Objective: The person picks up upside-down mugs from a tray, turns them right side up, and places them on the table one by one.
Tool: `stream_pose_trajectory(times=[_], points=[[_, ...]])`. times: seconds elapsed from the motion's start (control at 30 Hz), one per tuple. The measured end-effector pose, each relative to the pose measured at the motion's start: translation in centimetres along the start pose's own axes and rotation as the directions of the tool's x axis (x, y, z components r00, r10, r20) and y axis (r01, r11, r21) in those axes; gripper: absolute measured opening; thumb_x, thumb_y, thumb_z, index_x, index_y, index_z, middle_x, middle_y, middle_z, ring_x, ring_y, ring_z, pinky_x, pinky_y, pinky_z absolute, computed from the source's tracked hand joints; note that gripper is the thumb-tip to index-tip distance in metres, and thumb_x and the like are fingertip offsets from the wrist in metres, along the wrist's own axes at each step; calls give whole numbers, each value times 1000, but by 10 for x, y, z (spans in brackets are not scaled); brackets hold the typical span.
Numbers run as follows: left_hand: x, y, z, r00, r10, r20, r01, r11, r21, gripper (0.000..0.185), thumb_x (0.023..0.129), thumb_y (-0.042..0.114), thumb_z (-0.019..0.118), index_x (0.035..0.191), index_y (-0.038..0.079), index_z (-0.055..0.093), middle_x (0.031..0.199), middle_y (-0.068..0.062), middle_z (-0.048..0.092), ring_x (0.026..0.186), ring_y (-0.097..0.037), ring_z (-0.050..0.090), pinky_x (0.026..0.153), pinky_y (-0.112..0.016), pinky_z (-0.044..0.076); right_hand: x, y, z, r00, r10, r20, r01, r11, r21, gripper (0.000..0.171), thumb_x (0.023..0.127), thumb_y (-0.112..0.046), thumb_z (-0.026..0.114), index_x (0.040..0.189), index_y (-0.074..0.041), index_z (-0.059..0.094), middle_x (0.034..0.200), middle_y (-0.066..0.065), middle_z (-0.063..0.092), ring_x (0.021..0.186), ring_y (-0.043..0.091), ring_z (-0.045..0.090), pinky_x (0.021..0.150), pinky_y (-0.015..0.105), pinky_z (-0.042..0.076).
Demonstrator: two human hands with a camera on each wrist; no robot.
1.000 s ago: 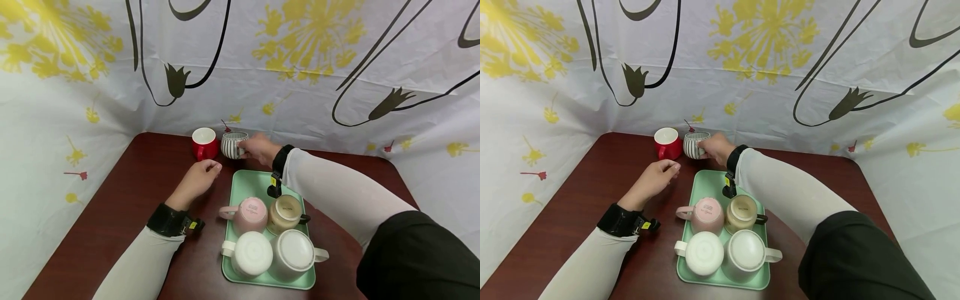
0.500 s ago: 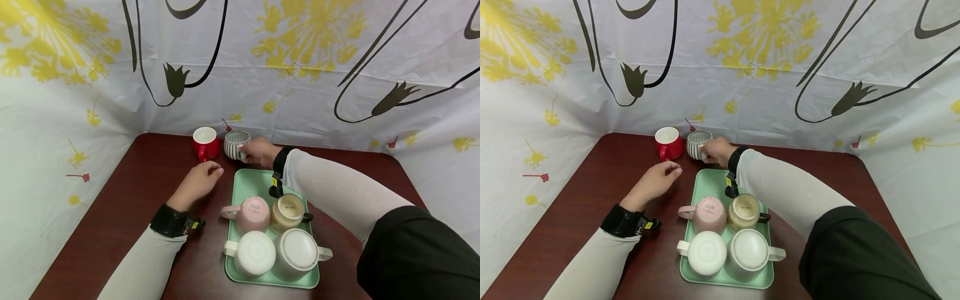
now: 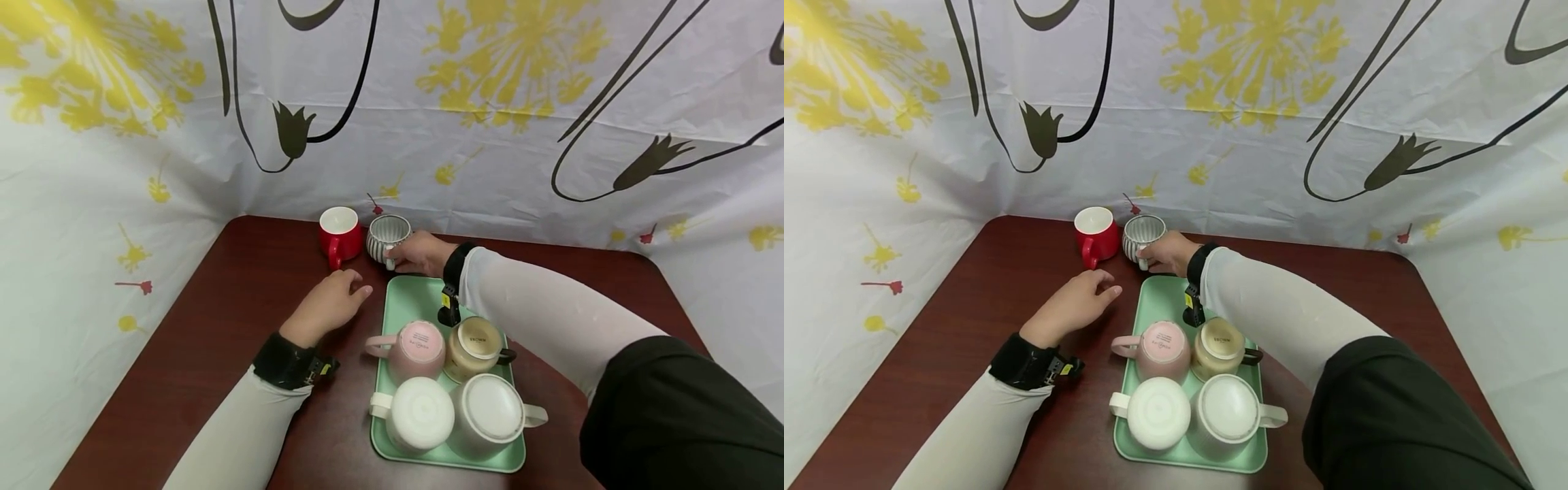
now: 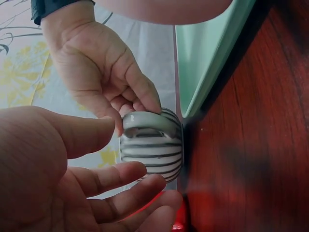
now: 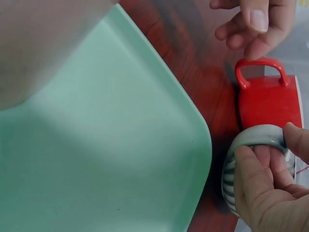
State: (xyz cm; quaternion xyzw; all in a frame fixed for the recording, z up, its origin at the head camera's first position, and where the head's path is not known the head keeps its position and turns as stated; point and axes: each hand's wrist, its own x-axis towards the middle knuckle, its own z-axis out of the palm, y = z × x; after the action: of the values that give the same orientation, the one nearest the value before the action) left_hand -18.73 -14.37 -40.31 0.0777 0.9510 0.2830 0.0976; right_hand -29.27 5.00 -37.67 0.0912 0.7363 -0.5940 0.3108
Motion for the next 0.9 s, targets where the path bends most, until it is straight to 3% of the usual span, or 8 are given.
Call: stream_pose_trajectory(times=[0.47, 0.77, 0.9], points=[[0, 5, 1, 1000, -2, 19, 2, 1000, 14, 49, 105, 35, 60, 140, 2, 58, 133, -18, 65, 123, -34, 63, 107, -53, 51, 1, 4, -4, 1000, 14, 11, -13, 999, -32, 27, 96, -5, 72, 120, 2, 60, 106, 7, 61, 96, 18, 65, 107, 38, 54], [-2, 4, 1, 1000, -12, 24, 11, 1000, 24, 50, 105, 36, 58, 141, 2, 57, 136, -18, 65, 126, -34, 63, 110, -54, 49, -5, 2, -9, 999, -33, 30, 38, 981, -188, 27, 102, -16, 63, 120, 3, 61, 107, 14, 62, 98, 24, 64, 106, 43, 55], [-3, 4, 1, 1000, -16, 24, 16, 999, 30, 51, 105, 36, 59, 143, 2, 56, 137, -18, 64, 127, -34, 63, 110, -54, 49, -10, -3, -13, 999, -45, 17, 48, 979, -198, 23, 100, -14, 61, 113, 5, 64, 102, 14, 64, 92, 25, 65, 103, 43, 56]])
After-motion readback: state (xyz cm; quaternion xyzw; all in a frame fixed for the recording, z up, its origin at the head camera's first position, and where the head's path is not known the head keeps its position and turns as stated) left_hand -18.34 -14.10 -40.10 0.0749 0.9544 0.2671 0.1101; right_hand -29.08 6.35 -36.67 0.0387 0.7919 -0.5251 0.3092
